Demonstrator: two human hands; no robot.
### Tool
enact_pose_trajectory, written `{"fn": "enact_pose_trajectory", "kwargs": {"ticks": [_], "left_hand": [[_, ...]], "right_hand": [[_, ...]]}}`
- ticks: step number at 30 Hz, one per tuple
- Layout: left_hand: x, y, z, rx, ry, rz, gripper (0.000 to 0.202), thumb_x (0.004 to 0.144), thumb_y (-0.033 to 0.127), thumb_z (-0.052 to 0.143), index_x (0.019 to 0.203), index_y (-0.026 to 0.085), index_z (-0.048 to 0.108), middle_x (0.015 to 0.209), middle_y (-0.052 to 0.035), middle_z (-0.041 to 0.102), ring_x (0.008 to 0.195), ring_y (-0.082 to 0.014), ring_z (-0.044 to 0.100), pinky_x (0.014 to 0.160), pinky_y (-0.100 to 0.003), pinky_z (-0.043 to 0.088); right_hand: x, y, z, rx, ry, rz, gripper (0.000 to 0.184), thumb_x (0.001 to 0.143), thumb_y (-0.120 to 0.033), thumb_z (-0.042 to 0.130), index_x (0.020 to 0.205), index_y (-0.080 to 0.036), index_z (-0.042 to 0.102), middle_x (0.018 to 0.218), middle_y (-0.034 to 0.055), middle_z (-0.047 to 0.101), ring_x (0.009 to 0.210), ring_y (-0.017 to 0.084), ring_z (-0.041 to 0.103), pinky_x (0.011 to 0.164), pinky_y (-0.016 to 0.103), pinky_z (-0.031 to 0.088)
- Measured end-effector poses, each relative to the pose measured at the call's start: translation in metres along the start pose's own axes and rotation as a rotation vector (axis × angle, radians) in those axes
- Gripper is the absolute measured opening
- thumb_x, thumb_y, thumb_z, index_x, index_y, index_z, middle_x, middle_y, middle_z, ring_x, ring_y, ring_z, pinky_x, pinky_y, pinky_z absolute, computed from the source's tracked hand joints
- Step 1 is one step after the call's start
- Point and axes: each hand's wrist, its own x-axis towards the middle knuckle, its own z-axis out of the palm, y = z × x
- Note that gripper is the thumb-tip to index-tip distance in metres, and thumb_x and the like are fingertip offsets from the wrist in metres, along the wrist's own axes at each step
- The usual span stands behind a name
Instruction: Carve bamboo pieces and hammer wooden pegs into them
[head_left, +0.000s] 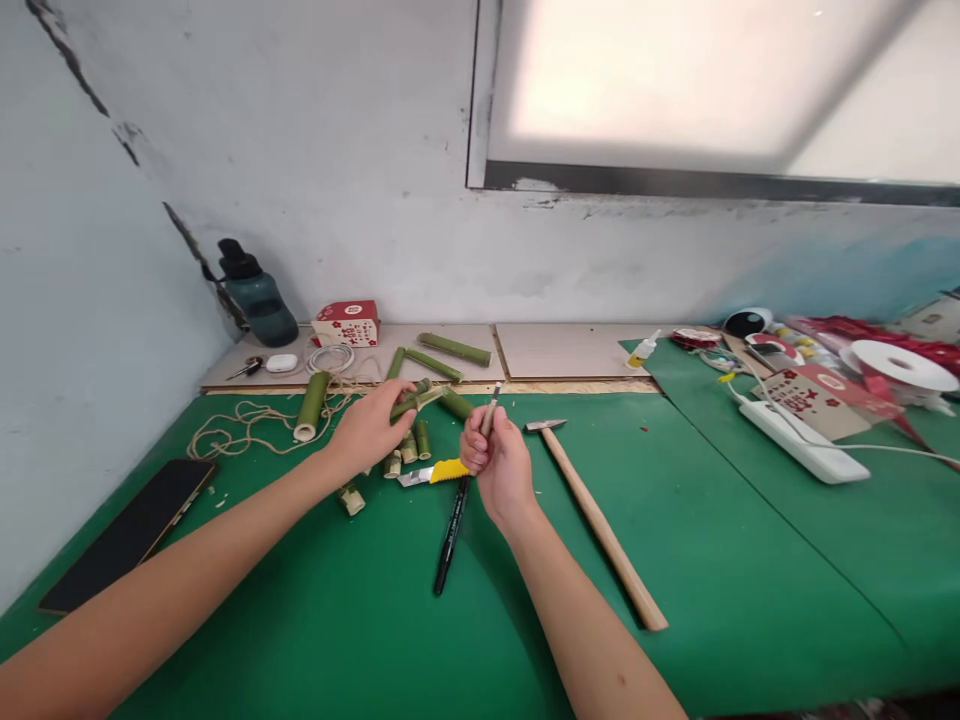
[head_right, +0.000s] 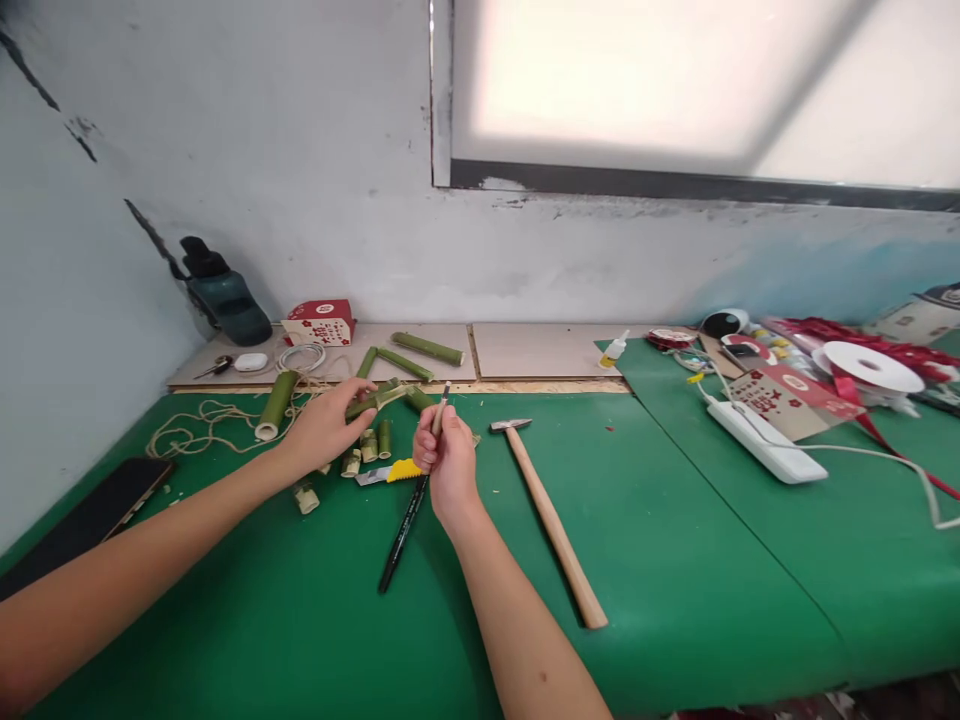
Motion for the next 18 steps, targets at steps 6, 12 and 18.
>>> {"fn": "enact_pose_trajectory", "kwargs": {"ticks": [6,12,18], "left_hand": [[0.070,0.033,0.038,0.011,0.057,-0.006,0.028,0.095,0.027,0.058,0.121,0.022,0.063,0.121,-0.0094,0.071,0.109,-0.0287,0.066,0.087,-0.036,0.048],[0.092,0.033,0.044,0.035,0.018,-0.002,0.026,0.099,0.043,0.056,0.108,0.021,0.069,0.115,-0.0103,0.073,0.117,-0.0282,0.063,0.098,-0.037,0.046],[0.102,-0.033,0.011,0.066,0.058,-0.339,0.028,0.085,0.038,0.071,0.101,0.015,0.070,0.113,-0.0192,0.074,0.112,-0.0351,0.066,0.095,-0.041,0.048]], "right_hand": [[0.002,0.000,-0.002,-0.017,0.071,-0.060,0.047,0.086,-0.064,0.069,0.077,-0.022,0.050,0.060,-0.0096,0.031,0.048,0.006,0.020,0.046,0.022,0.014],[0.004,0.001,-0.006,-0.050,0.152,-0.033,0.050,0.084,-0.067,0.069,0.076,-0.022,0.049,0.058,-0.0103,0.032,0.047,0.005,0.020,0.044,0.021,0.014],[0.002,-0.002,-0.001,-0.071,0.160,-0.034,0.049,0.084,-0.067,0.069,0.076,-0.021,0.050,0.059,-0.0100,0.033,0.047,0.005,0.021,0.044,0.020,0.016]]}}
